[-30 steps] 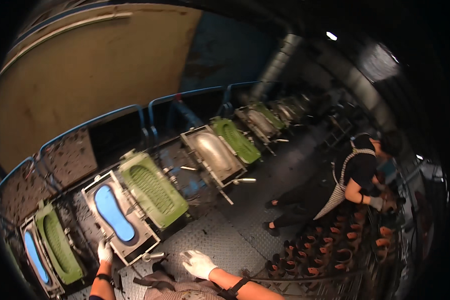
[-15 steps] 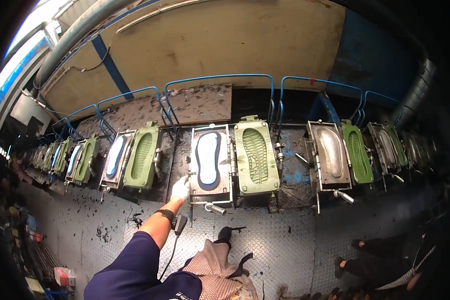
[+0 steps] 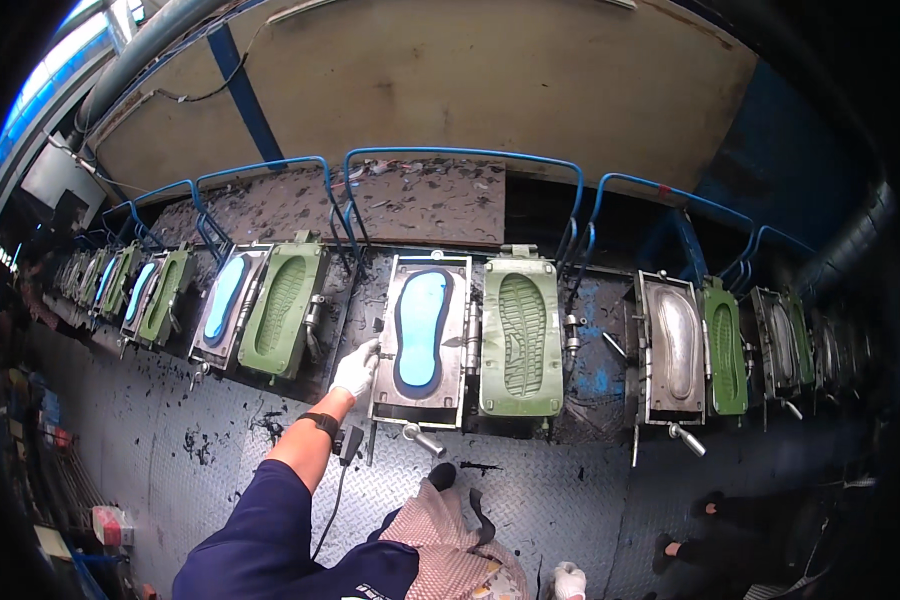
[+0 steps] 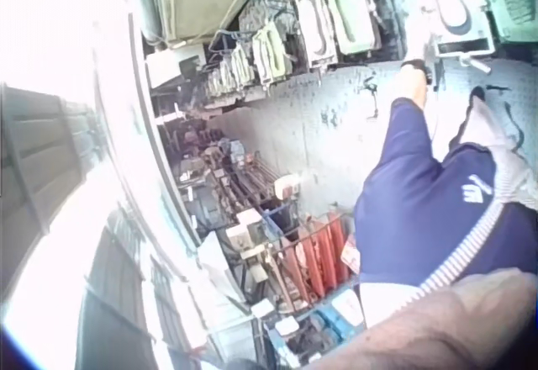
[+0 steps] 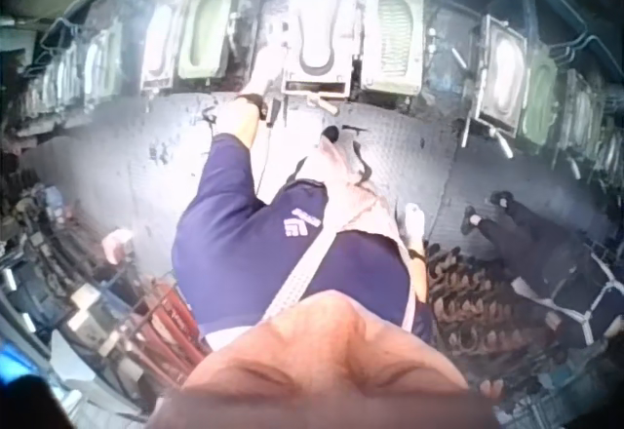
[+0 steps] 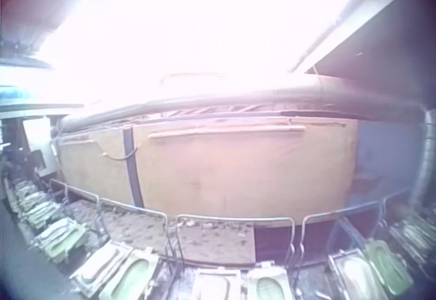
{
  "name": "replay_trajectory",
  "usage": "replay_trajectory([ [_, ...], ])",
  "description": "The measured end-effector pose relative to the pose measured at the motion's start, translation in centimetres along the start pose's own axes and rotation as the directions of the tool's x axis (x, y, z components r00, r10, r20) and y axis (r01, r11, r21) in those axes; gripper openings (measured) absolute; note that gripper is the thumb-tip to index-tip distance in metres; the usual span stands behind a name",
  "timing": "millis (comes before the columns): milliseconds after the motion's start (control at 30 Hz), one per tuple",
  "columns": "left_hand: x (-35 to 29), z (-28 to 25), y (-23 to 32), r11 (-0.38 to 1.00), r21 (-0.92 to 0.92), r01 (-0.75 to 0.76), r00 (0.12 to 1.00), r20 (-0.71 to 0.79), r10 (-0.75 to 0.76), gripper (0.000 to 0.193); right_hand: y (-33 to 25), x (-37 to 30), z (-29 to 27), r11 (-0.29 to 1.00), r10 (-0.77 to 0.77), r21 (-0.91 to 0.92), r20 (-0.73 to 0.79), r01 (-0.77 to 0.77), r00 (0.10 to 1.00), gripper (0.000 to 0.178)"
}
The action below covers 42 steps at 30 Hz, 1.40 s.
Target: The worker is operating a shoe sole molding machine, placing insoles and closing the mold.
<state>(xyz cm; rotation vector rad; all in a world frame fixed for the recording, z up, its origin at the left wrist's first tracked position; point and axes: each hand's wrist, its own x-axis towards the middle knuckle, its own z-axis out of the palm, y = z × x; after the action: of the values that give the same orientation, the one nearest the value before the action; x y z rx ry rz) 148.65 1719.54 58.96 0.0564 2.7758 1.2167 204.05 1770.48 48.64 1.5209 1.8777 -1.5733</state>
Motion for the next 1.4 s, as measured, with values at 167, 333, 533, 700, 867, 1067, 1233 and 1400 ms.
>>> replay_trajectory([
  [167,0.2,0.9,1.4,1.0,0.001,0.03,0.999,-0.029,-0.03,0.028,-8.4,0.9,5.6,0.839,-0.139,-0.5,0.183,0.214,0.973,0.025],
  [333,2.0,3.0,0.2,0.992,0.012,0.128,0.984,-0.127,-0.126,0.025,-18.4,3.0,7.6,0.781,-0.147,-0.545,0.315,0.305,0.938,0.032],
  [533,0.8,4.9,-1.7,0.97,-0.235,0.059,0.984,-0.151,-0.097,0.035,-27.0,1.2,6.0,0.911,-0.217,-0.293,0.257,0.29,0.942,0.038],
  [700,-1.0,3.0,2.9,0.992,0.049,0.113,0.994,-0.007,-0.112,0.054,-18.6,3.5,0.6,0.915,-0.182,-0.337,0.153,0.224,0.971,0.032],
  [867,1.2,2.1,1.9,0.982,-0.075,0.171,0.975,-0.127,-0.18,0.046,-3.2,6.7,-8.2,0.734,-0.046,-0.675,0.058,0.073,0.997,0.038],
  [1067,1.5,2.2,-0.3,0.913,0.389,0.121,0.983,-0.173,-0.057,0.042,-7.6,0.0,-7.5,0.789,0.111,-0.611,0.046,-0.06,0.993,0.049],
  [1233,2.0,2.3,0.0,0.879,0.38,0.288,0.944,-0.269,-0.193,0.047,-12.3,3.3,-7.3,0.803,0.037,-0.595,0.088,0.023,0.995,0.056],
  [1400,-6.9,2.2,-8.2,0.481,0.487,0.729,0.682,-0.581,-0.444,0.044,-18.4,3.7,-8.9,0.912,-0.044,-0.406,0.04,0.057,0.998,0.052],
])
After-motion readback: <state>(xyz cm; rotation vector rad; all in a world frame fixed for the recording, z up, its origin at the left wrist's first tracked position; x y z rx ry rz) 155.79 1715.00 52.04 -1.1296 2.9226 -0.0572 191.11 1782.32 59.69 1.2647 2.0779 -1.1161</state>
